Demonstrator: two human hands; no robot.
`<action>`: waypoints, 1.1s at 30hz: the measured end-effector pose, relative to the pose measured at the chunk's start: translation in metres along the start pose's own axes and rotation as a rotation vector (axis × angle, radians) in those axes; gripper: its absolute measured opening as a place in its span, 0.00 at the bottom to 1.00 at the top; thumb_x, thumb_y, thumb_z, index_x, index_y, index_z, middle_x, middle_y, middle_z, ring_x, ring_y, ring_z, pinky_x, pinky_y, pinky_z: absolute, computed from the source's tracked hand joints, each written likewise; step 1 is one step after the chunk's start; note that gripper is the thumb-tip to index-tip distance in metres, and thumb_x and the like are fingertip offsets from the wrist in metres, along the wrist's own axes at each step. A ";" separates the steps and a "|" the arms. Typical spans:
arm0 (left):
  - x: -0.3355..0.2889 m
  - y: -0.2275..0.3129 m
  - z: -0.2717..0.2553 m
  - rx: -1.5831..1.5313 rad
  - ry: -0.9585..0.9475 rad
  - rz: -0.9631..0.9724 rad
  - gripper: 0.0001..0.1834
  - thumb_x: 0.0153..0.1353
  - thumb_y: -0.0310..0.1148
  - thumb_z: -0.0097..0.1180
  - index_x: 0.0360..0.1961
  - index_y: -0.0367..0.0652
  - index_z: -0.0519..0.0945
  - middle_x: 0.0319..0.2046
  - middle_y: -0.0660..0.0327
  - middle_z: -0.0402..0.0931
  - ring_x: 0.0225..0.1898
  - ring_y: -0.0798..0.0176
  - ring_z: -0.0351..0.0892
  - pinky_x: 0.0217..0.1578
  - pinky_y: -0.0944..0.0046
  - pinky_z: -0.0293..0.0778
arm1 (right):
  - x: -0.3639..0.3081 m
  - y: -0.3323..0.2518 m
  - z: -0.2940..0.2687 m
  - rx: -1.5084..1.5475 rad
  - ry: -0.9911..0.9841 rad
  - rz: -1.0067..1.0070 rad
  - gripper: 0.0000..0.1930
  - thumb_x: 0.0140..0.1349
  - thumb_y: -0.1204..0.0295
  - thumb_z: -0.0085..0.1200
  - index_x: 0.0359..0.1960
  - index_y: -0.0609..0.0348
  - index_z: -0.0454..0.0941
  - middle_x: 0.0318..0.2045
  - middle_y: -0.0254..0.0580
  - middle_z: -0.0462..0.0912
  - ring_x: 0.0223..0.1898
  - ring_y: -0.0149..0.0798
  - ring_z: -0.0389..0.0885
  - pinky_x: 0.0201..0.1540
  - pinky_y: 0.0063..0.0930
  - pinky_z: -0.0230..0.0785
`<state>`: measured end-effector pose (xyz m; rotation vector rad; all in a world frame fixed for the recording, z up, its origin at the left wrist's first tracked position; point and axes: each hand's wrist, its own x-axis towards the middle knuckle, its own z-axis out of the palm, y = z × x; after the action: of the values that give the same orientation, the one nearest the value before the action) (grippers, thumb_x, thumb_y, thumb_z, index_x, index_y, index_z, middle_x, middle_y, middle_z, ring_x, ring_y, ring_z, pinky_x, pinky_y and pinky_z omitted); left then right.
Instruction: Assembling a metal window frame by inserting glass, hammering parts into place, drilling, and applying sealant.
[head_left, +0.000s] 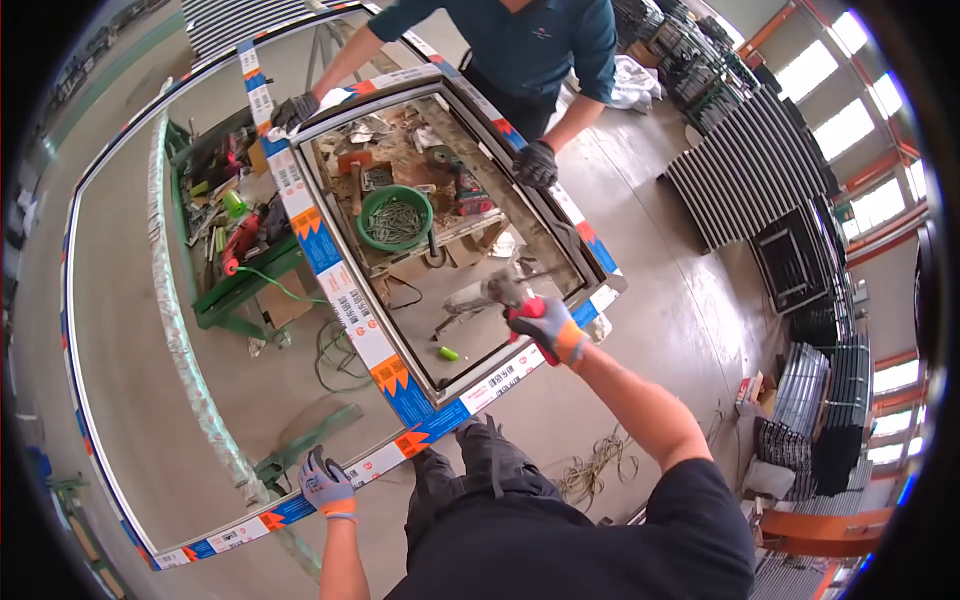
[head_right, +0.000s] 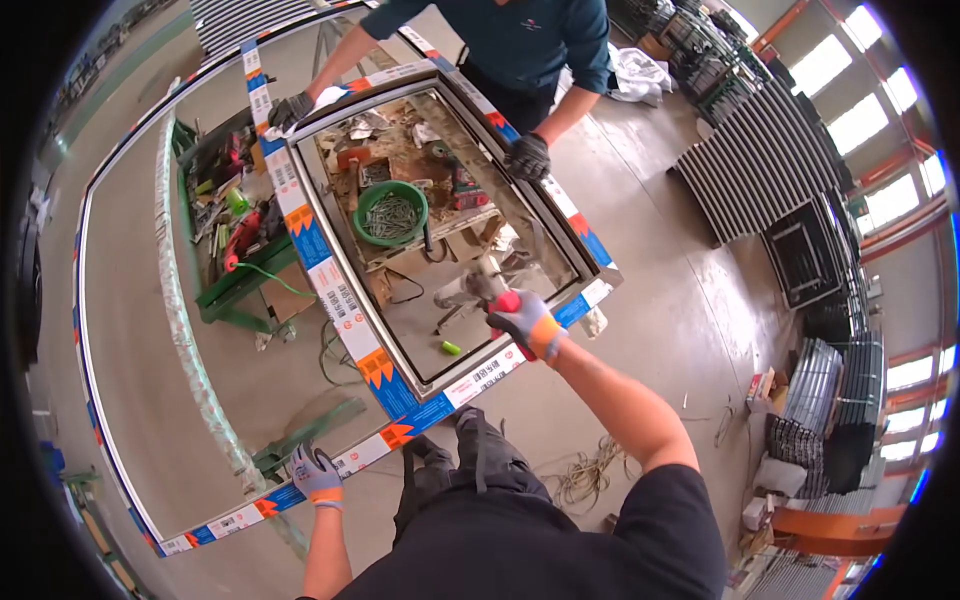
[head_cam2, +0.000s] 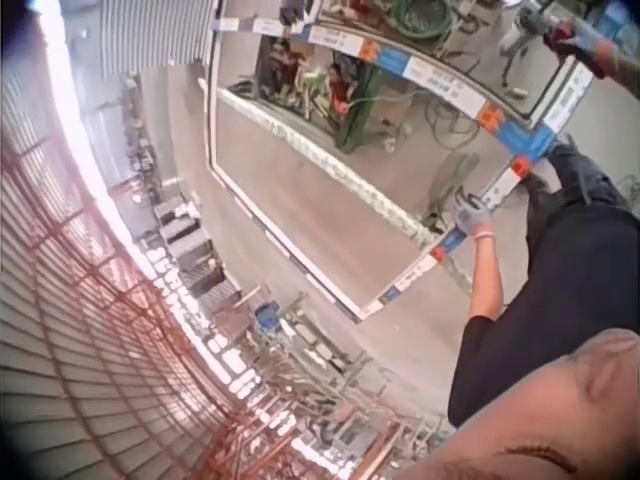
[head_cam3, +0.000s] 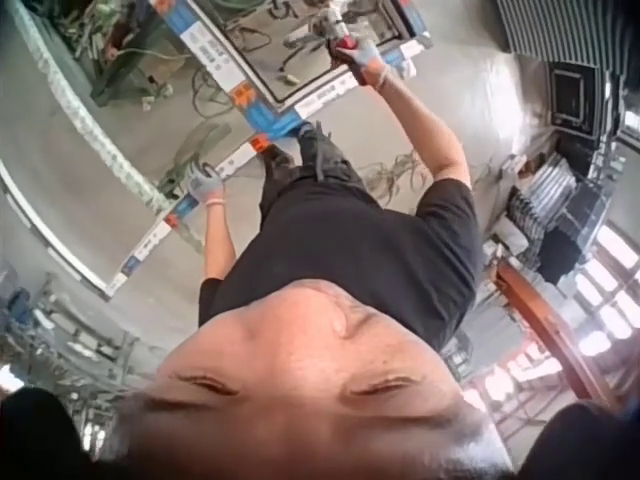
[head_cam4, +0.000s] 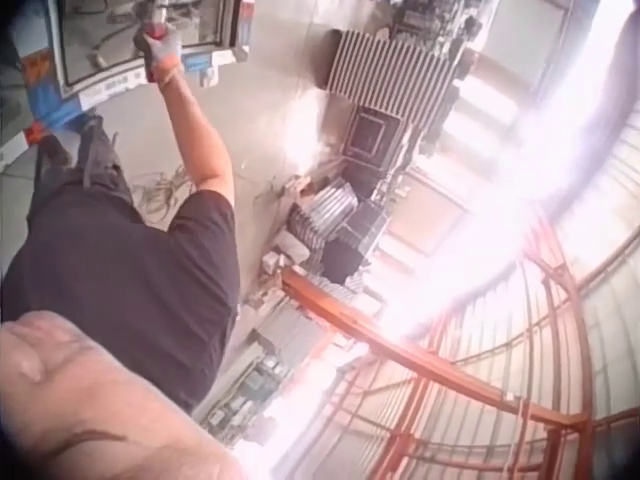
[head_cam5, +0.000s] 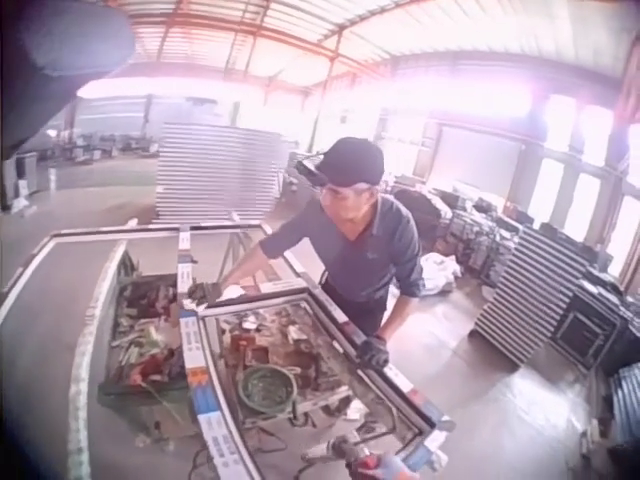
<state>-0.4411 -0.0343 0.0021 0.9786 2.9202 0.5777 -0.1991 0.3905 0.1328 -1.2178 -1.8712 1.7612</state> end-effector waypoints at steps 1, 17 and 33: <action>-0.004 -0.005 0.000 0.008 -0.010 0.004 0.19 0.58 0.30 0.53 0.52 0.42 0.77 0.48 0.51 0.76 0.52 0.46 0.73 0.56 0.49 0.66 | 0.011 -0.007 0.011 -0.071 0.029 0.119 0.07 0.53 0.71 0.59 0.25 0.61 0.79 0.18 0.34 0.82 0.20 0.27 0.77 0.23 0.22 0.68; 0.010 0.004 -0.013 0.048 -0.081 -0.013 0.15 0.55 0.28 0.52 0.45 0.41 0.79 0.44 0.51 0.78 0.49 0.44 0.74 0.54 0.47 0.67 | 0.269 0.191 0.171 -0.432 -0.295 0.311 0.18 0.49 0.62 0.64 0.26 0.69 0.81 0.20 0.46 0.81 0.23 0.42 0.81 0.28 0.36 0.74; -0.006 0.004 -0.045 0.205 -0.241 -0.152 0.20 0.50 0.26 0.49 0.46 0.39 0.77 0.45 0.49 0.77 0.50 0.42 0.74 0.55 0.45 0.66 | 0.388 0.127 0.365 -0.377 -0.651 0.386 0.14 0.63 0.66 0.50 0.38 0.64 0.83 0.35 0.56 0.86 0.37 0.51 0.86 0.34 0.41 0.76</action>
<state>-0.4393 -0.0501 0.0448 0.7683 2.8399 0.1435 -0.6434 0.4159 -0.1853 -1.3006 -2.5615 2.2884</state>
